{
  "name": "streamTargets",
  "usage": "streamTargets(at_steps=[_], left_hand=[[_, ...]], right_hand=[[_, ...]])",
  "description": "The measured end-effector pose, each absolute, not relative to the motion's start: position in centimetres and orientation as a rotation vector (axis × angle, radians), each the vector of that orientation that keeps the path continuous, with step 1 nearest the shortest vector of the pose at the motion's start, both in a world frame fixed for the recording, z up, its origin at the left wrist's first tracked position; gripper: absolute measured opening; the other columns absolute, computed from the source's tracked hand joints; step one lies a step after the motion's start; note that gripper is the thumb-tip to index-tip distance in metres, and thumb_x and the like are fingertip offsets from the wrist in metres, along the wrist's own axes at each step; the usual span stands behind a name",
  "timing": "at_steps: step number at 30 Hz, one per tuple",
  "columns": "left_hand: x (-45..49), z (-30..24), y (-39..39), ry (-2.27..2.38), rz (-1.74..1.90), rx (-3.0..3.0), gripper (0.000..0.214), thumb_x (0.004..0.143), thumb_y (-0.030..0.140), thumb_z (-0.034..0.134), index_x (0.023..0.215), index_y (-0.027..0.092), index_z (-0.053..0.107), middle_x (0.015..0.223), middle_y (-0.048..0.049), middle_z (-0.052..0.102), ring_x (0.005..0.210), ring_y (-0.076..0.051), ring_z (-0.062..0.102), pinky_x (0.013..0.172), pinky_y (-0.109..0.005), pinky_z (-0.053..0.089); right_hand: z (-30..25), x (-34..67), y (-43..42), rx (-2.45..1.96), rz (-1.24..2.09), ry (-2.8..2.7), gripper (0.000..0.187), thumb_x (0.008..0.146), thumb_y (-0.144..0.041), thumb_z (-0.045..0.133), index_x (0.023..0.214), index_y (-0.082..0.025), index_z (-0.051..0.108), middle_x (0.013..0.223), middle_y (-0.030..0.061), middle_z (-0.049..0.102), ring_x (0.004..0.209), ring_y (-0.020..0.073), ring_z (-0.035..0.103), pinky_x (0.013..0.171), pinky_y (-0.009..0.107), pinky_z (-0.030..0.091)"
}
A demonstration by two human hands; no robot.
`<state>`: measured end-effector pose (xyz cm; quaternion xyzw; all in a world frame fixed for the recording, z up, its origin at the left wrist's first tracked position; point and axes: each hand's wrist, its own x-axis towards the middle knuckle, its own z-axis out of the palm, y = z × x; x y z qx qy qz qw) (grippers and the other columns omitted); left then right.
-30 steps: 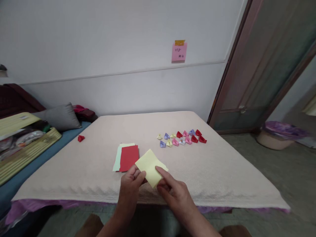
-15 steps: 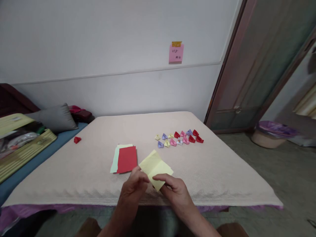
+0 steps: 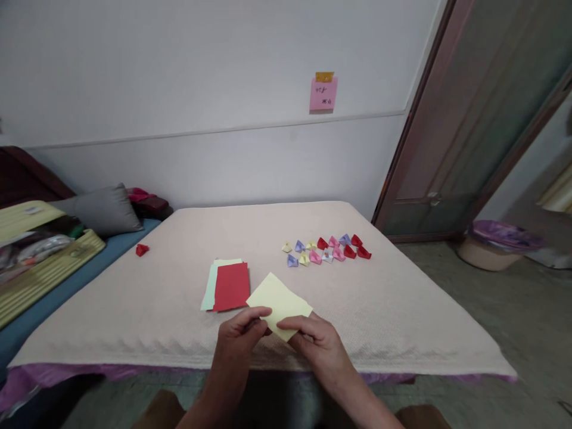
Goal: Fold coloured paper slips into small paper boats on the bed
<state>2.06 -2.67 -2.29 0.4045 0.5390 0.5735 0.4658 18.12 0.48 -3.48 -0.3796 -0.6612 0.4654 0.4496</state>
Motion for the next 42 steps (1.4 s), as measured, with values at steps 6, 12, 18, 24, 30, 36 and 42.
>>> streamTargets(at_steps=[6, 12, 18, 24, 30, 36, 42], left_hand=[[2.6, -2.7, -3.0, 1.38, 1.449, 1.041, 0.019, 0.07, 0.02, 0.062, 0.086, 0.018, 0.073, 0.069, -0.0016, 0.068, 0.069, -0.018, 0.06, 0.065, -0.027, 0.044], [3.2, -3.5, -3.1, 1.383, 1.459, 1.095, 0.023, 0.074, 0.022, 0.061, 0.094, 0.019, 0.07, 0.072, -0.0017, 0.067, 0.069, -0.017, 0.057, 0.065, -0.025, 0.043], [3.4, -3.4, -3.4, 1.355, 1.471, 1.073, 0.023, 0.073, 0.024, 0.064, 0.094, 0.018, 0.069, 0.066, 0.0005, 0.063, 0.06, -0.014, 0.053, 0.059, -0.023, 0.041], [3.8, -3.6, -3.5, 1.364, 1.514, 1.067, 0.026, 0.069, 0.027, 0.069, 0.093, 0.019, 0.069, 0.067, 0.0005, 0.063, 0.064, -0.015, 0.056, 0.06, -0.023, 0.042], [4.4, -4.7, -3.4, 1.403, 1.575, 0.993, 0.022, 0.07, 0.027, 0.068, 0.09, 0.019, 0.07, 0.063, 0.0024, 0.059, 0.06, -0.013, 0.052, 0.058, -0.022, 0.041], [4.7, -4.9, -3.2, 1.431, 1.591, 0.958, 0.019, 0.069, 0.026, 0.068, 0.088, 0.019, 0.07, 0.062, 0.0029, 0.058, 0.06, -0.013, 0.051, 0.059, -0.023, 0.041], [4.8, -5.2, -3.2, 1.42, 1.576, 0.972, 0.019, 0.071, 0.025, 0.066, 0.089, 0.02, 0.069, 0.062, 0.0031, 0.058, 0.06, -0.012, 0.051, 0.058, -0.023, 0.041]], right_hand=[[-3.9, 17.9, 0.7, -1.054, 1.106, -1.546, 0.016, 0.072, -0.035, 0.067, 0.074, -0.022, 0.074, 0.076, 0.0048, 0.07, 0.077, 0.0225, 0.06, 0.073, 0.032, 0.046], [-4.0, 16.8, 0.4, -1.109, 1.277, -1.187, 0.023, 0.065, -0.037, 0.072, 0.065, -0.017, 0.06, 0.053, -0.0031, 0.057, 0.049, 0.0124, 0.048, 0.047, 0.022, 0.034], [-3.7, 16.3, 0.3, -1.138, 1.287, -1.12, 0.027, 0.063, -0.035, 0.074, 0.061, -0.017, 0.054, 0.053, -0.0014, 0.06, 0.049, 0.0131, 0.051, 0.048, 0.022, 0.035], [-3.6, 16.1, 0.3, -1.171, 1.235, -1.148, 0.028, 0.063, -0.038, 0.072, 0.058, -0.018, 0.054, 0.05, -0.0017, 0.059, 0.049, 0.0137, 0.051, 0.049, 0.022, 0.035], [-3.3, 15.8, 0.0, -1.215, 1.178, -1.115, 0.032, 0.061, -0.039, 0.073, 0.057, -0.019, 0.049, 0.043, -0.0071, 0.046, 0.041, 0.0095, 0.039, 0.042, 0.021, 0.026], [-3.1, 15.6, -0.2, -1.201, 1.229, -1.049, 0.029, 0.062, -0.034, 0.073, 0.06, -0.019, 0.049, 0.048, -0.0044, 0.055, 0.045, 0.0108, 0.045, 0.045, 0.021, 0.03], [-2.9, 15.5, -0.2, -1.269, 1.161, -1.091, 0.028, 0.063, -0.033, 0.072, 0.059, -0.019, 0.048, 0.046, -0.003, 0.057, 0.046, 0.0122, 0.048, 0.046, 0.021, 0.032]])
